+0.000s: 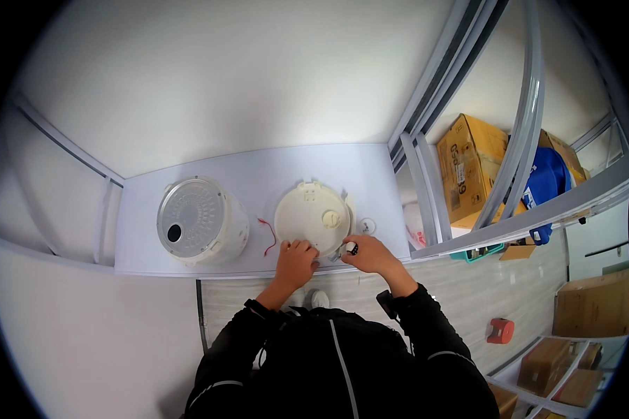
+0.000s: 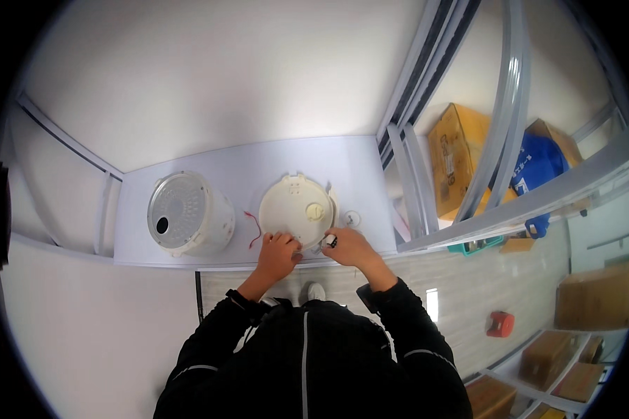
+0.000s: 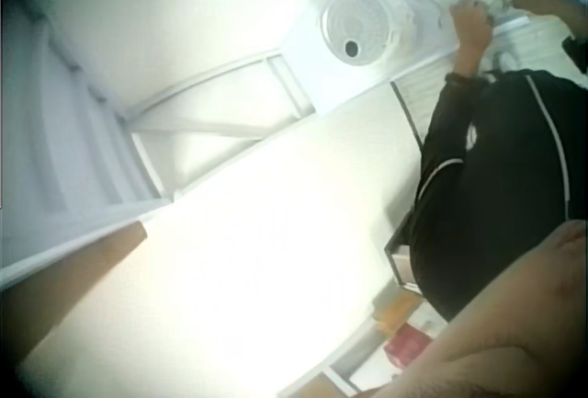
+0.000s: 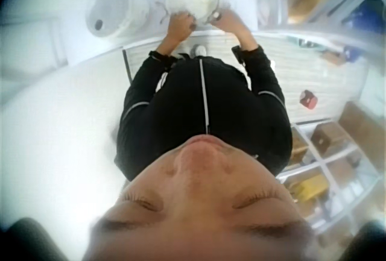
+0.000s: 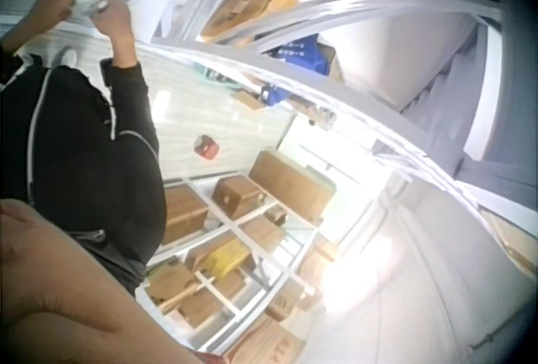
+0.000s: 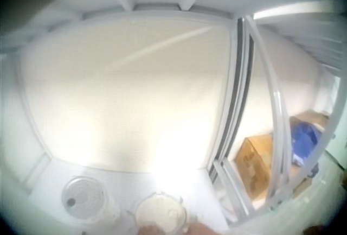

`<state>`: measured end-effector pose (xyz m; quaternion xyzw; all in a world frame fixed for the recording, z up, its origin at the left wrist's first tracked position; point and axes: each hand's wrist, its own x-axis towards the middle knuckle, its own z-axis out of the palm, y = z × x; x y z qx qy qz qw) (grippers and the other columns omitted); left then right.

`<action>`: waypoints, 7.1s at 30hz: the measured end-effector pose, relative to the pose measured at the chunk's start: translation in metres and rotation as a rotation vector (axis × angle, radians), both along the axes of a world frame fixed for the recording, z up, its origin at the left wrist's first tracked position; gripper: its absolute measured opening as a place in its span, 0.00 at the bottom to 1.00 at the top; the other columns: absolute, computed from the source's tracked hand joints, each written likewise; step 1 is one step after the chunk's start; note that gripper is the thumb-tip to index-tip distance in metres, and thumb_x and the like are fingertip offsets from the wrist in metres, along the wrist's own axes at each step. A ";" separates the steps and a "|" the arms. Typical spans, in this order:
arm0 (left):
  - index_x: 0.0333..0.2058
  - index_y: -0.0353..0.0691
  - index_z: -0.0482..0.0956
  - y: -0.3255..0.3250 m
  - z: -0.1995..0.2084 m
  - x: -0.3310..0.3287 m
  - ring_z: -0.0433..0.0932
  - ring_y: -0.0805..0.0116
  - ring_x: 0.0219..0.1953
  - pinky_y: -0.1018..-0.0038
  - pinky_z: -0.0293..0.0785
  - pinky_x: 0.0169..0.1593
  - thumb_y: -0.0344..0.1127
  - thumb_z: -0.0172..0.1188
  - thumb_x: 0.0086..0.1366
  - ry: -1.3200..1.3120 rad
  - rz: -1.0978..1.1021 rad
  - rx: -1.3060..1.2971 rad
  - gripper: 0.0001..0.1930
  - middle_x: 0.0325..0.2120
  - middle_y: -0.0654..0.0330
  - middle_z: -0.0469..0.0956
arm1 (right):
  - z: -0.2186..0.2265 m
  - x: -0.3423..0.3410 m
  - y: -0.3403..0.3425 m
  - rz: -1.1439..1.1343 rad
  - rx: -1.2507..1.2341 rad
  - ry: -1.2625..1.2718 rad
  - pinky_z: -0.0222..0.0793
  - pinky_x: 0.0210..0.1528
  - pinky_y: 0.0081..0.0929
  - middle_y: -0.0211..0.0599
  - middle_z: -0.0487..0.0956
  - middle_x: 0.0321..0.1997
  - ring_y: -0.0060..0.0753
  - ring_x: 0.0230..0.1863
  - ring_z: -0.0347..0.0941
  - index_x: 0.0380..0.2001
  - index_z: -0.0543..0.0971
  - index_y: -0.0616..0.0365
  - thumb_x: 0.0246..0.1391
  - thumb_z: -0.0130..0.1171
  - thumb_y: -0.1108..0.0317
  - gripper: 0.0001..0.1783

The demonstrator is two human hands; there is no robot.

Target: The person uses a screwdriver to tighten screws on the lid of a white appliance, then flips the lid and continues to tighten screws on the underside. The person works methodically on each screw in sequence.

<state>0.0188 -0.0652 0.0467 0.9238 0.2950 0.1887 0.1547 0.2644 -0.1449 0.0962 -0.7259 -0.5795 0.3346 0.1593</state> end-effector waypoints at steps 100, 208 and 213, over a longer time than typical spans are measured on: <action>0.62 0.30 0.66 -0.001 0.095 -0.044 0.73 0.67 0.55 0.67 0.70 0.62 0.34 0.61 0.76 -1.034 0.167 -0.347 0.22 0.55 0.52 0.74 | 0.144 -0.085 0.033 0.099 0.627 0.193 0.78 0.45 0.37 0.45 0.83 0.48 0.49 0.42 0.81 0.46 0.86 0.58 0.51 0.82 0.59 0.23; 0.76 0.41 0.45 0.029 0.057 -0.062 0.61 0.59 0.73 0.54 0.67 0.73 0.41 0.82 0.57 -1.243 0.181 -1.005 0.60 0.70 0.56 0.57 | 0.146 -0.073 0.031 -0.073 0.718 0.430 0.71 0.35 0.27 0.32 0.82 0.33 0.27 0.32 0.76 0.35 0.82 0.61 0.51 0.81 0.73 0.15; 0.74 0.44 0.50 0.030 0.058 -0.058 0.77 0.65 0.51 0.69 0.79 0.40 0.31 0.74 0.56 -1.215 0.269 -0.786 0.52 0.60 0.58 0.67 | 0.146 -0.069 0.036 -0.068 0.836 0.344 0.74 0.35 0.31 0.37 0.83 0.36 0.36 0.32 0.79 0.38 0.82 0.60 0.48 0.82 0.71 0.18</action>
